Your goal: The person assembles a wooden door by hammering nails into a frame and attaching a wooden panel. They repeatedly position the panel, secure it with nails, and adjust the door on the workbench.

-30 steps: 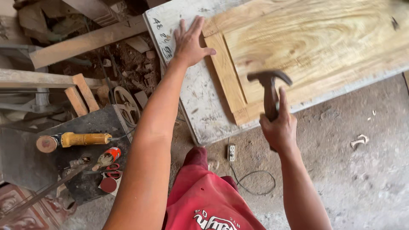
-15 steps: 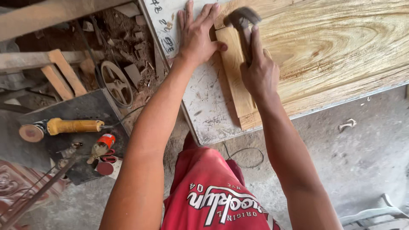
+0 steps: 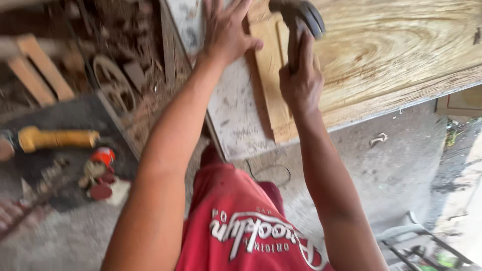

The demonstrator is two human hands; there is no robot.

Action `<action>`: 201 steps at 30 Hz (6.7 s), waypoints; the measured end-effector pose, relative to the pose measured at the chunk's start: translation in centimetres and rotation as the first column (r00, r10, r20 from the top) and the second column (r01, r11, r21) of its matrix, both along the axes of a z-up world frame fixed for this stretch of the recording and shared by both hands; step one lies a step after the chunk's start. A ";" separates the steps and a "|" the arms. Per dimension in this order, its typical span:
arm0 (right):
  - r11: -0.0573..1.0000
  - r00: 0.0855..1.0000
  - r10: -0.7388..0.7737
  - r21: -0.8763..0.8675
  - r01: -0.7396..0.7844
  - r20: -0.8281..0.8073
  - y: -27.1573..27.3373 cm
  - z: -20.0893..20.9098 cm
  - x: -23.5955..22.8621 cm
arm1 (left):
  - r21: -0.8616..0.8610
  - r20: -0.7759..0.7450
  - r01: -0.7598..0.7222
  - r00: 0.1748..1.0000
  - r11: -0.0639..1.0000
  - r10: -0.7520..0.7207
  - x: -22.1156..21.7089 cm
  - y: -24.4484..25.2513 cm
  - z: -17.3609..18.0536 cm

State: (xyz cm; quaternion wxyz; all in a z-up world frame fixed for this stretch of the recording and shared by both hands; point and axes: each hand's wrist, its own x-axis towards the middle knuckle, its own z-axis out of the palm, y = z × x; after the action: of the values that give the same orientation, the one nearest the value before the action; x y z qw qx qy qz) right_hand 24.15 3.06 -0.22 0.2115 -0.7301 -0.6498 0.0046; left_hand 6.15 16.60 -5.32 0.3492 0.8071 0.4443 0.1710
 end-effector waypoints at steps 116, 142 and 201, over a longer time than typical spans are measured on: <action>0.690 0.626 -0.562 -0.723 -0.005 -0.541 -0.7 -4.6 97.9 | -0.362 -0.218 -0.636 0.769 0.681 0.601 72.2 -8.5 -0.9; 0.831 -0.377 -0.527 -0.555 -0.041 -0.762 19.3 -6.6 91.2 | -0.585 0.003 -0.441 0.838 0.681 0.545 65.2 -6.3 13.9; 0.745 0.844 0.532 -0.435 -0.505 -0.070 -14.3 -3.0 72.3 | 0.264 -0.433 -0.179 0.856 0.948 0.282 50.9 -29.8 2.1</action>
State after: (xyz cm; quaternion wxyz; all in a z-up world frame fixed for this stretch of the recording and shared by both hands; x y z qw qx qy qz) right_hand 96.44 -11.22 -3.22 0.0132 -0.5488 -0.8146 0.1874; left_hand 57.01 -13.22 -3.22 0.1205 0.7976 0.5879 0.0603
